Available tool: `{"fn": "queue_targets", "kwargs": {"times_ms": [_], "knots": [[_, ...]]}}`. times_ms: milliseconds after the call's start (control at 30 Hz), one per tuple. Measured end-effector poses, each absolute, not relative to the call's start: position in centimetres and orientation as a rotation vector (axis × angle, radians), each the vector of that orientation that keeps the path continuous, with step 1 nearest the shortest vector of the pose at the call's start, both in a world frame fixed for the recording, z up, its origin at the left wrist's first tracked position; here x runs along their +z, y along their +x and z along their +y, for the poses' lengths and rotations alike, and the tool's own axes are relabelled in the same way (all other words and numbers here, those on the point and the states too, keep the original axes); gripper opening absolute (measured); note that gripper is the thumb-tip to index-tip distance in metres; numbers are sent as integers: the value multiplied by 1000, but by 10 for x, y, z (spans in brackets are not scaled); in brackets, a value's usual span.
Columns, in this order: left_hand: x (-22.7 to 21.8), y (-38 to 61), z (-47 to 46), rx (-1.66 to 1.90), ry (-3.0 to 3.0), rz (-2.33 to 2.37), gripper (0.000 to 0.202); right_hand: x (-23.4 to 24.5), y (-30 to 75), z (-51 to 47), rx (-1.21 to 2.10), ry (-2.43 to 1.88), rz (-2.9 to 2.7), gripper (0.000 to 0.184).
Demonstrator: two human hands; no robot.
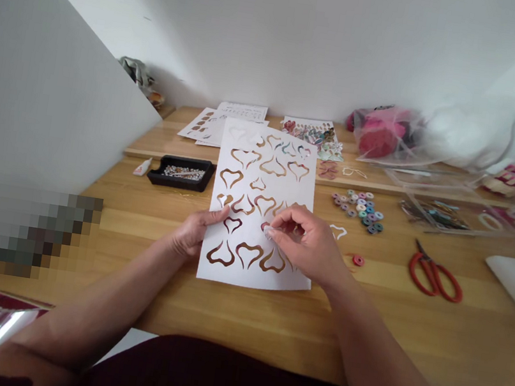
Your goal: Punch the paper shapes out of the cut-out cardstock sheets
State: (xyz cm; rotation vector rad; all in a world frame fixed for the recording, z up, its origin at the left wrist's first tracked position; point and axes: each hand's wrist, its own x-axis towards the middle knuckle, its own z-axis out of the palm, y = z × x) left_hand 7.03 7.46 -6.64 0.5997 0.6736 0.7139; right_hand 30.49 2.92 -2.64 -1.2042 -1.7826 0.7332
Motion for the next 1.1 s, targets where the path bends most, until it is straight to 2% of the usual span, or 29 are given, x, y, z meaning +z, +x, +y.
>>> {"fn": "queue_targets", "kwargs": {"times_ms": [233,500,667,800,1100], "knots": [[-67,70,77,684,587,579,43,-23,308,29,835,-1260,-1764,16],[-65,71,76,685,602,632,38,-23,303,28,809,-1306,-1719,16],[-60,73,72,678,673,610,30,-29,307,32,899,-1389,-1619,22],[-59,73,71,674,715,600,33,-32,309,34,962,-1395,-1551,28],[-55,73,67,693,789,578,38,-28,303,31,1103,-1363,-1336,26]]}}
